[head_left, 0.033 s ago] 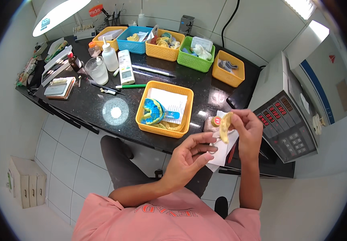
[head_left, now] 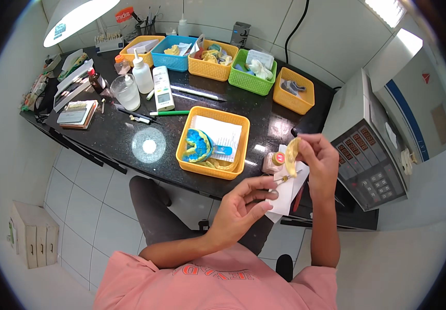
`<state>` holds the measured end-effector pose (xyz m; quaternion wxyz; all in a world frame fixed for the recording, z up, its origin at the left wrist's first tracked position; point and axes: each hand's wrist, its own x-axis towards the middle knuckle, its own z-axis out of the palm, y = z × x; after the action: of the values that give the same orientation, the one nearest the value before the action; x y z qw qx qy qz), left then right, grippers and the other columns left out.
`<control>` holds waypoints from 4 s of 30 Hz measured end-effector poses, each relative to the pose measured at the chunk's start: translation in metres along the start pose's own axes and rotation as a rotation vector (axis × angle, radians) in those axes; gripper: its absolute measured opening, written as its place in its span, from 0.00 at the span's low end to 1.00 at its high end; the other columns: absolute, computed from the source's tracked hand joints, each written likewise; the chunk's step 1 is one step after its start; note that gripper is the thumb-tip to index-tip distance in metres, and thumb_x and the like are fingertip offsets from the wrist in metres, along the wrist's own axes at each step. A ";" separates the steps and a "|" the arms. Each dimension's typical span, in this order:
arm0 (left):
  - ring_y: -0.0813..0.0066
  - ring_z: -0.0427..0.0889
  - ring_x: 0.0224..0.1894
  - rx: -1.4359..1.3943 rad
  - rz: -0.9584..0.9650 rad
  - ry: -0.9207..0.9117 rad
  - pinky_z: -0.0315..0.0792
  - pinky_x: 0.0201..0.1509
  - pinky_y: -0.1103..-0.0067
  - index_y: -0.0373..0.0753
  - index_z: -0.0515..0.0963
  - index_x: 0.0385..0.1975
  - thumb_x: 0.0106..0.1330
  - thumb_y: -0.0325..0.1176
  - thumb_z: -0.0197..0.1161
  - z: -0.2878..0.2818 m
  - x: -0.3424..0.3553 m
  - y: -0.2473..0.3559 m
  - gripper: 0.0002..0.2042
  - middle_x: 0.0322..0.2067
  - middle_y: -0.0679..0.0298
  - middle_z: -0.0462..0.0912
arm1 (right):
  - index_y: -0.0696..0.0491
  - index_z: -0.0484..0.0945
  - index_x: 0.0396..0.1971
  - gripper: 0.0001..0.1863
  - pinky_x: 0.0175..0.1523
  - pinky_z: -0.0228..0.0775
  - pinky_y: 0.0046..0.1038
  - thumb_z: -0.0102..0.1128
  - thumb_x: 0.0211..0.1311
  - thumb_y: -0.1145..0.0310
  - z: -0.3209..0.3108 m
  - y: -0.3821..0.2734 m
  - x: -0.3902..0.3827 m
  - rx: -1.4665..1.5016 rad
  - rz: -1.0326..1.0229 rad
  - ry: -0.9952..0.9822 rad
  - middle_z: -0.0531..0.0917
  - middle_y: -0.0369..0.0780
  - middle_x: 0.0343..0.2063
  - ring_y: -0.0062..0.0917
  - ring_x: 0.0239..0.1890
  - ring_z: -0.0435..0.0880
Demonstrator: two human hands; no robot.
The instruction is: The recorder is staining and glazing a dental crown by applying glaze liquid with a brush and using a porcelain furnace.
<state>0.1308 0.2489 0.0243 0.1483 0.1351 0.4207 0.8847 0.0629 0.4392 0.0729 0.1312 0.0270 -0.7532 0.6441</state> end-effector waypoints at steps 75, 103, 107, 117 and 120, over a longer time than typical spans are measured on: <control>0.72 0.82 0.45 0.362 -0.474 0.412 0.75 0.51 0.78 0.28 0.75 0.50 0.69 0.25 0.54 -0.201 -0.103 -0.056 0.12 0.42 0.55 0.83 | 0.49 0.85 0.32 0.11 0.61 0.59 0.48 0.60 0.54 0.60 0.070 0.049 0.259 -1.026 -0.609 -0.406 0.85 0.39 0.28 0.34 0.37 0.82; 0.76 0.81 0.41 0.518 -0.377 0.786 0.74 0.48 0.80 0.31 0.76 0.49 0.69 0.27 0.53 -0.253 -0.141 -0.051 0.12 0.42 0.58 0.83 | 0.57 0.83 0.41 0.14 0.44 0.73 0.22 0.64 0.61 0.64 0.055 0.024 0.251 -0.806 -0.311 -0.107 0.87 0.38 0.30 0.18 0.36 0.84; 0.76 0.81 0.42 0.500 -0.413 0.793 0.74 0.48 0.80 0.31 0.76 0.49 0.70 0.27 0.53 -0.257 -0.140 -0.056 0.12 0.42 0.58 0.83 | 0.58 0.84 0.39 0.12 0.43 0.70 0.19 0.64 0.61 0.66 0.038 0.024 0.244 -0.517 -0.220 -0.130 0.87 0.37 0.28 0.14 0.34 0.82; 0.75 0.82 0.41 0.493 -0.448 0.766 0.75 0.47 0.79 0.31 0.75 0.49 0.70 0.27 0.52 -0.261 -0.129 -0.063 0.12 0.41 0.58 0.83 | 0.62 0.81 0.42 0.14 0.48 0.72 0.18 0.63 0.64 0.67 0.027 0.012 0.221 -0.357 -0.141 -0.209 0.86 0.40 0.33 0.18 0.39 0.83; 0.74 0.82 0.41 0.495 -0.449 0.762 0.75 0.47 0.79 0.31 0.75 0.49 0.70 0.27 0.52 -0.262 -0.125 -0.064 0.12 0.41 0.58 0.83 | 0.61 0.82 0.39 0.13 0.38 0.68 0.18 0.63 0.63 0.66 0.027 0.014 0.223 -0.362 -0.197 -0.174 0.86 0.38 0.27 0.13 0.31 0.80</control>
<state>0.1605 0.0558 -0.1994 0.1343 -0.2599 0.6608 0.6912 -0.1592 0.4440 0.1078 0.1305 0.1320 -0.8586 0.4778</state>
